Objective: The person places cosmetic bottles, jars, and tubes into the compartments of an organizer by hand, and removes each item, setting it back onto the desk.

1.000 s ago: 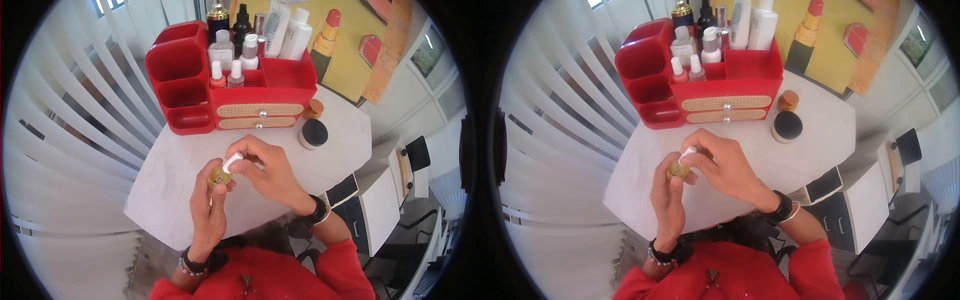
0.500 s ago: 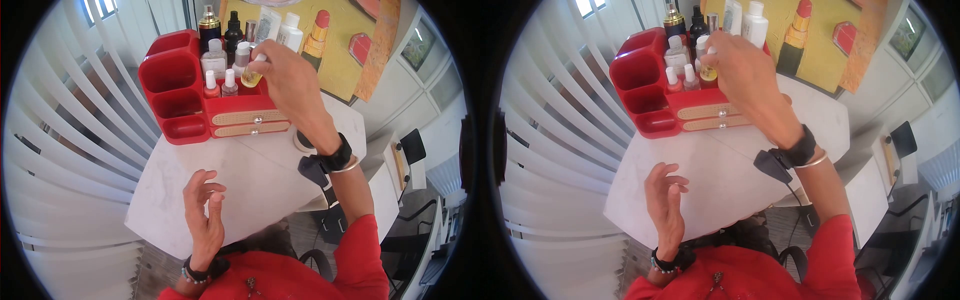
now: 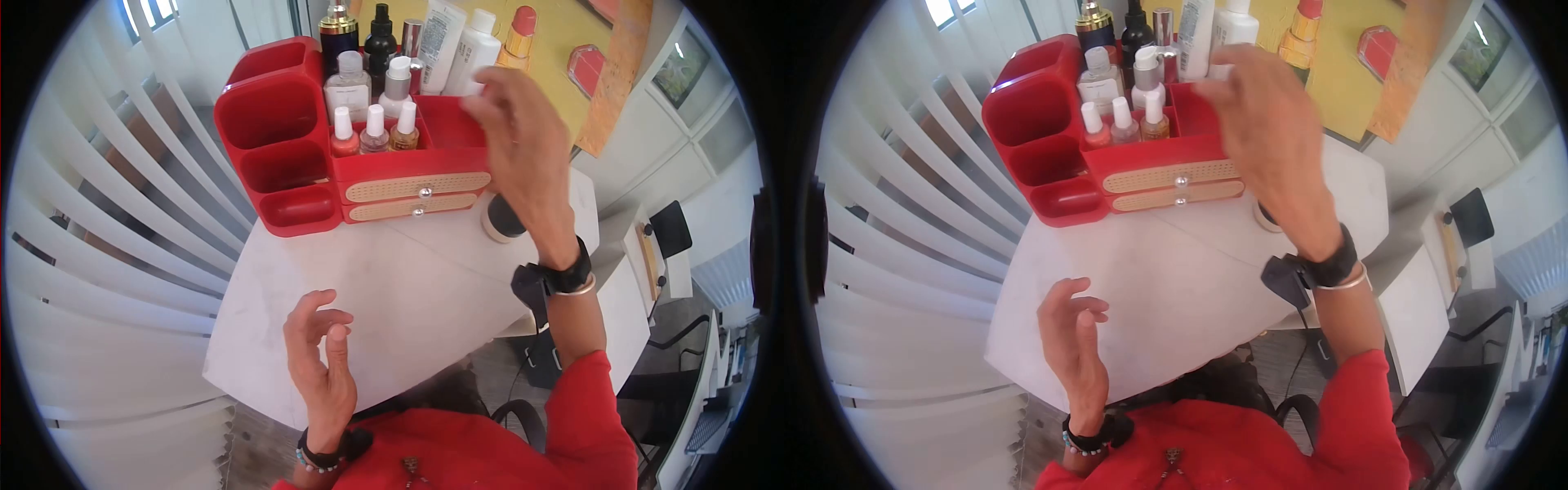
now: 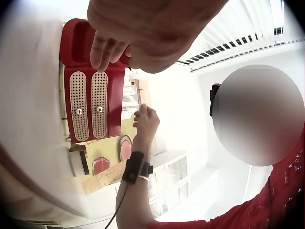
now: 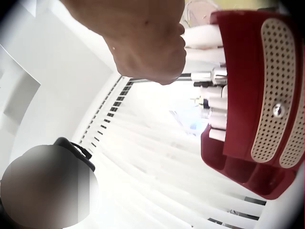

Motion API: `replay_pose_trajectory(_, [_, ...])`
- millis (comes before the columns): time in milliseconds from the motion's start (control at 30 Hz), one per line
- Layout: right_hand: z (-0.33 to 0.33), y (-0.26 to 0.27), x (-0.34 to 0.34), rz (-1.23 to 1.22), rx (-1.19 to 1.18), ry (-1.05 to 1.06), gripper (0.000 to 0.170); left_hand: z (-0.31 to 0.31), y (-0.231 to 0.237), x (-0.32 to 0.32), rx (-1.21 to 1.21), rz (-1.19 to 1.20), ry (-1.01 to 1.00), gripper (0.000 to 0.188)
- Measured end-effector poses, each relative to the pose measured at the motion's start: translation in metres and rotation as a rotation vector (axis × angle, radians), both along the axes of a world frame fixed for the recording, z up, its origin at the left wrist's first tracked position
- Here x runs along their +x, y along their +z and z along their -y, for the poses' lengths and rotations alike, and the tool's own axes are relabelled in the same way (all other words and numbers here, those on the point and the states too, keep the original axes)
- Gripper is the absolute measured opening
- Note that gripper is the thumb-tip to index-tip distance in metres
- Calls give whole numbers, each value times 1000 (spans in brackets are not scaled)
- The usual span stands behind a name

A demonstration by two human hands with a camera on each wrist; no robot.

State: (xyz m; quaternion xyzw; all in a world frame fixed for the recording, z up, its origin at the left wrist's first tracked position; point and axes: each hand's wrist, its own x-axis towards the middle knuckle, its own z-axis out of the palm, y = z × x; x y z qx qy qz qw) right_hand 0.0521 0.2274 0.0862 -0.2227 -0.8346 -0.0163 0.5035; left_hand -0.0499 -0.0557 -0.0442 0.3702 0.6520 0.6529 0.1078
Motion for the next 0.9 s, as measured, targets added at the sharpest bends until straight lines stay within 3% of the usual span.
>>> replay_pose_trajectory(33, [-1,-4,13,10,1,-7,19,1,-1,0,1,10,-7,39])
replay_pose_trajectory(100, [-8,-17,37,-35,-230,-93,18,1,-1,0,-14,11,-13,38])
replay_pose_trajectory(200, [-21,-46,69,161,-265,-157,20,-6,-3,5,-3,26,-26,44])
replay_pose_trajectory(333, [-37,-79,92,211,-308,-141,23,-15,-2,15,-11,24,-52,44])
replay_pose_trajectory(467, [-55,-96,96,237,-211,-165,26,-20,0,22,-17,25,-85,44])
replay_pose_trajectory(600, [-75,-111,93,300,-299,-123,32,-20,2,25,-51,39,-109,37])
replay_pose_trajectory(700, [-83,-119,88,368,-350,-123,35,-22,2,26,-70,8,-71,46])
replay_pose_trajectory(900, [-87,-118,84,406,-424,-185,35,-24,7,29,-86,15,-86,44])
